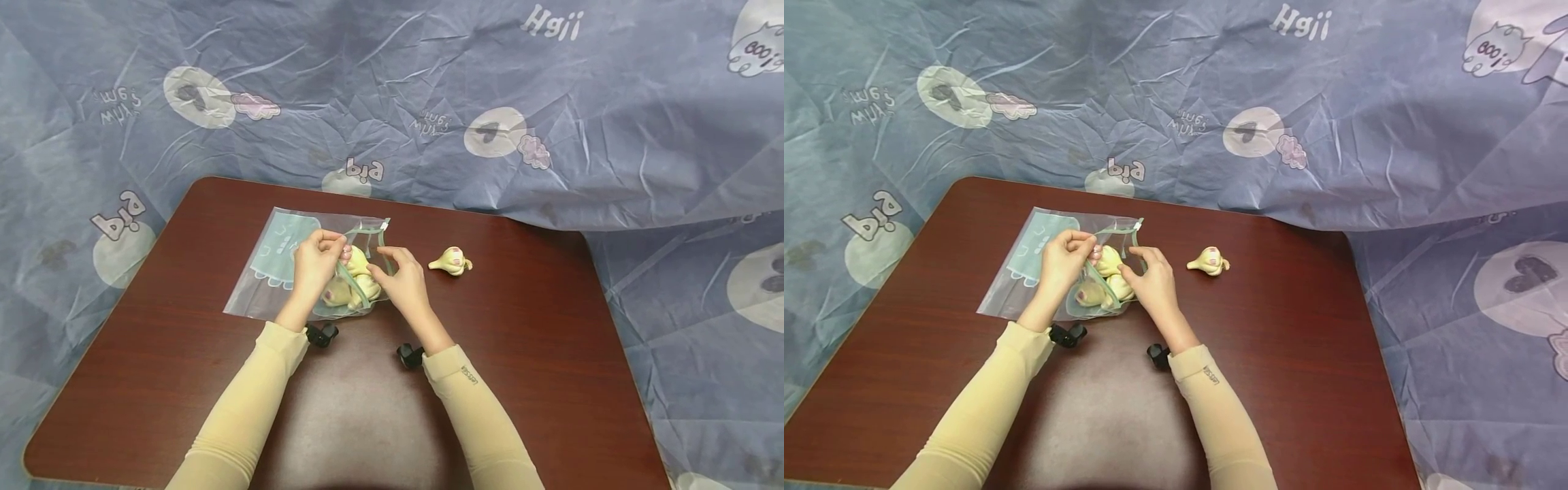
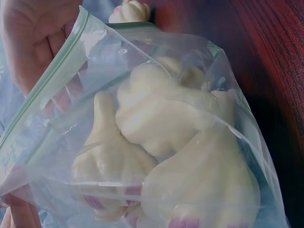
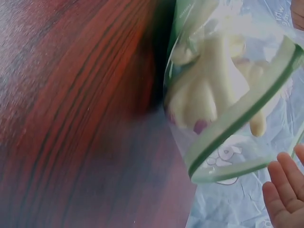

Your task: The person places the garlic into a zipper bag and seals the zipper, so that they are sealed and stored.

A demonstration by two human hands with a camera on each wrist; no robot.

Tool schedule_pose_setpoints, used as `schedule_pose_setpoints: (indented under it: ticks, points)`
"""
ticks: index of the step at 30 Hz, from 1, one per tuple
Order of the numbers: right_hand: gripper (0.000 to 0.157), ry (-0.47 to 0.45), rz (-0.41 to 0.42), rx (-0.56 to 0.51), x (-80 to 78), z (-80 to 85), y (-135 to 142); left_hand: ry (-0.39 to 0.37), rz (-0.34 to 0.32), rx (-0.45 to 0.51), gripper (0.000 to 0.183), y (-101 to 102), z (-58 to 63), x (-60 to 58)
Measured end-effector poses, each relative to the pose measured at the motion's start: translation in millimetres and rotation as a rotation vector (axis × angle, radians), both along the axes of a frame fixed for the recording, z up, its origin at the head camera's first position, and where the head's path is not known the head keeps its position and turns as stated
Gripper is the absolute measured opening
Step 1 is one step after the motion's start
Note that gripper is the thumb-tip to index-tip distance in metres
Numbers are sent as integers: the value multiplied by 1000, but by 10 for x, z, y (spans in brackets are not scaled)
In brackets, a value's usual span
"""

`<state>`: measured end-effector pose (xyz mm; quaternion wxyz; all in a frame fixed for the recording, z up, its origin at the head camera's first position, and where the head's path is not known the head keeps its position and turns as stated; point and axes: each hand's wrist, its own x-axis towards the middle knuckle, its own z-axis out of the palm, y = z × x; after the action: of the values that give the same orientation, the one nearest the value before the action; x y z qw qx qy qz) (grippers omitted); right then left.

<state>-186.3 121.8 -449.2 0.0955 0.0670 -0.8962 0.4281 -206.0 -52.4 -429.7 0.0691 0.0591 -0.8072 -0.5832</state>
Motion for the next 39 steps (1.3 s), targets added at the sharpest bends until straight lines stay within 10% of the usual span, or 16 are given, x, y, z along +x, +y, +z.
schedule_pose_setpoints:
  ticks: [39]
  points:
    - [40, 18, -296, -101, -52, -41, 898, 53, 18, -7, 19, 5, -27, -17]
